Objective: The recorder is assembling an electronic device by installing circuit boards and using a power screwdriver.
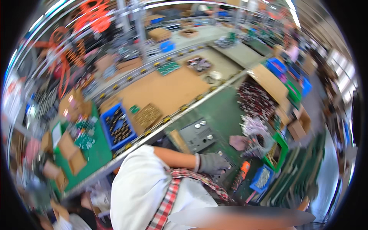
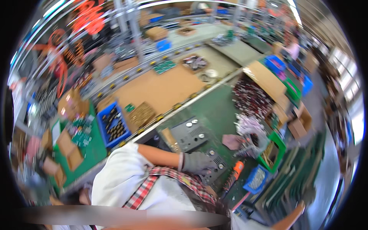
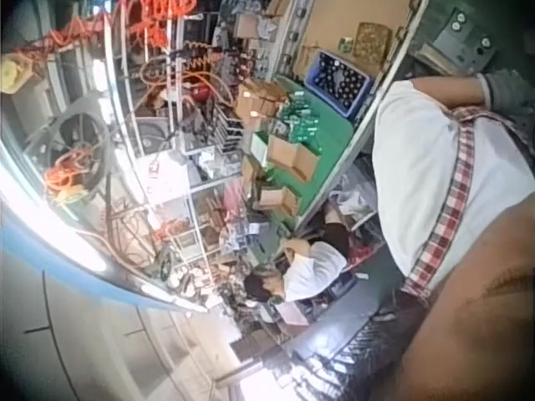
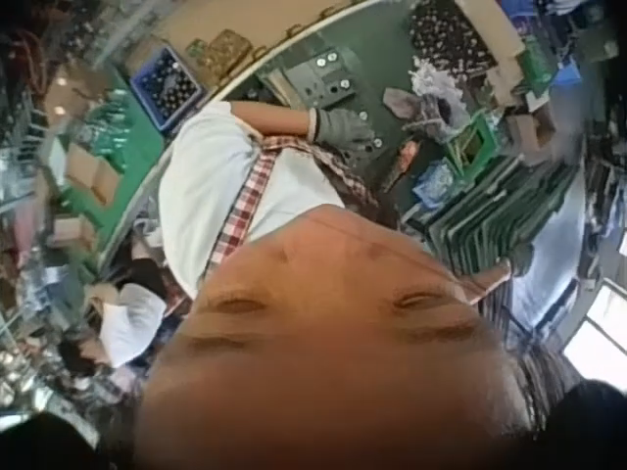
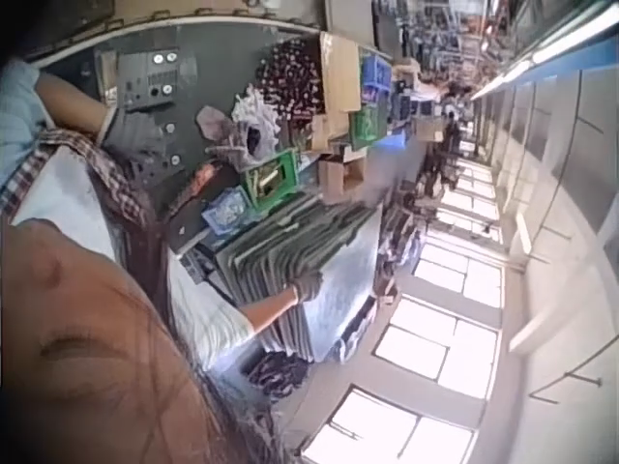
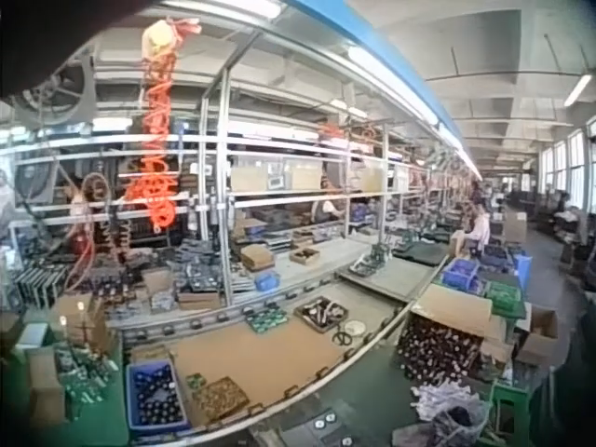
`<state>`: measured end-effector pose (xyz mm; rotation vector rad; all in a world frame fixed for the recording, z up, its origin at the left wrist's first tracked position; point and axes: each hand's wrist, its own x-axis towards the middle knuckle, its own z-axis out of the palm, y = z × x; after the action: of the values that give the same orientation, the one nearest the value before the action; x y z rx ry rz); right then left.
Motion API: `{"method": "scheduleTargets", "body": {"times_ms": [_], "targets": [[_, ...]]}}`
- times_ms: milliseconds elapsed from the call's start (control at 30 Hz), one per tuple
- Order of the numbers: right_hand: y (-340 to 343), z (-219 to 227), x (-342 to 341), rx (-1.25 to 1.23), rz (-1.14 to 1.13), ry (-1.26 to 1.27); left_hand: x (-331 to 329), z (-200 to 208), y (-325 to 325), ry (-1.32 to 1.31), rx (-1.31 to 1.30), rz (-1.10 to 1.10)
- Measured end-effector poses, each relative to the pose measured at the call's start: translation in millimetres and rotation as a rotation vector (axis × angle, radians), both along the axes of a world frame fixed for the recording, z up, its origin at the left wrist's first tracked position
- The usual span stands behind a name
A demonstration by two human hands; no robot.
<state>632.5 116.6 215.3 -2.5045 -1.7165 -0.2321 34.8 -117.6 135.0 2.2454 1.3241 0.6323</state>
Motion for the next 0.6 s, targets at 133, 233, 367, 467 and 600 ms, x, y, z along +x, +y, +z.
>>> {"method": "scheduleTargets", "body": {"times_ms": [133, 233, 367, 467, 600], "targets": [[-22.6, -11.6, 16.4, -0.05, 0.192, -0.197, 2.0, -12.6, 3.4, 0.106, -0.18, -0.114], [-59.0, 2.6, 23.1, -0.06, 0.262, -0.372, 8.9, -21.9, 1.9, 0.137, -0.252, -0.174], [-124.0, 32.2, -7.5, -0.067, 0.277, -0.534, 17.3, -12.2, -1.7, 0.146, -0.223, -0.243], [-150.1, 59.1, -68.6, -0.193, 0.07, -0.448, 24.9, -8.7, 6.5, 0.123, -0.148, -0.326], [-144.1, 29.7, -140.5, -0.124, 0.031, -0.511, 35.5, -8.4, 31.9, 0.002, -0.231, -0.288]]}}
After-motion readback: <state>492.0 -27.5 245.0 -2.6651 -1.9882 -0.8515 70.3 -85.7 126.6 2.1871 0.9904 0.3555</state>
